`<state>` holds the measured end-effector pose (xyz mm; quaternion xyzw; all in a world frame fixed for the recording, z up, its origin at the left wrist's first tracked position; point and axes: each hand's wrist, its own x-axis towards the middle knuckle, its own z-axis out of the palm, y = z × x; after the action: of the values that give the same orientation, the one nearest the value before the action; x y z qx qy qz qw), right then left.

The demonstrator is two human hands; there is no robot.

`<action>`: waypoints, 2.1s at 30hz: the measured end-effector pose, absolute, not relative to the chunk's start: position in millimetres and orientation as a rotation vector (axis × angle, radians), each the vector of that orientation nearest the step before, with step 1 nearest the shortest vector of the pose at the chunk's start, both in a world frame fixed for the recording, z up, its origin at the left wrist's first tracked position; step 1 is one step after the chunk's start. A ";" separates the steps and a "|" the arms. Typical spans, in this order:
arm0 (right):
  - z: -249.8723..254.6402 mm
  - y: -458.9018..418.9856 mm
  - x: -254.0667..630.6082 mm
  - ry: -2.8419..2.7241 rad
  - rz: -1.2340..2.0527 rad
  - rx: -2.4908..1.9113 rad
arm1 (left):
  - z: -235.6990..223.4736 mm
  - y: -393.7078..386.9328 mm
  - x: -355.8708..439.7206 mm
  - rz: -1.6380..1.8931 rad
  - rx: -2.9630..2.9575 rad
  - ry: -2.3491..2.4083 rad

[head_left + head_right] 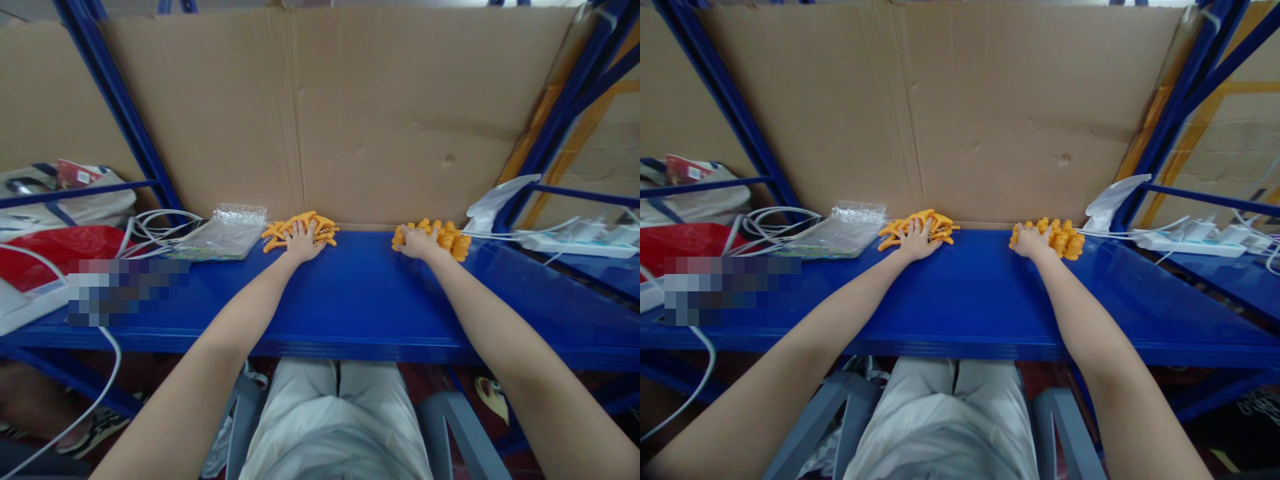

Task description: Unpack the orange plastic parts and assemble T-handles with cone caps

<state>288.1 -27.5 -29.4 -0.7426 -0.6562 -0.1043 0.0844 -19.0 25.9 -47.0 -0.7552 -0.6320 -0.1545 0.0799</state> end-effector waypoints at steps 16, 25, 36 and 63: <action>-41.9 -34.8 250.0 -2.251 -0.673 -2.012 | -44.4 13.4 -7.4 -0.497 -2.380 -1.576; -40.8 -31.5 244.7 -2.518 -0.562 -1.910 | -44.9 8.7 -0.7 -0.443 -2.521 -1.435; -37.4 -30.8 242.9 -2.531 -0.388 -1.980 | -42.5 11.8 -4.6 -0.433 -2.633 -1.415; -53.6 -10.1 253.7 -2.505 -0.302 -1.900 | -36.4 9.6 -1.9 -0.670 -2.396 -1.326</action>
<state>253.7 -10.1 -53.6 -0.6016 -0.7930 -0.0956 -0.0086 -1.9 9.6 -36.4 -0.8389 -0.4643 -0.2344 0.1603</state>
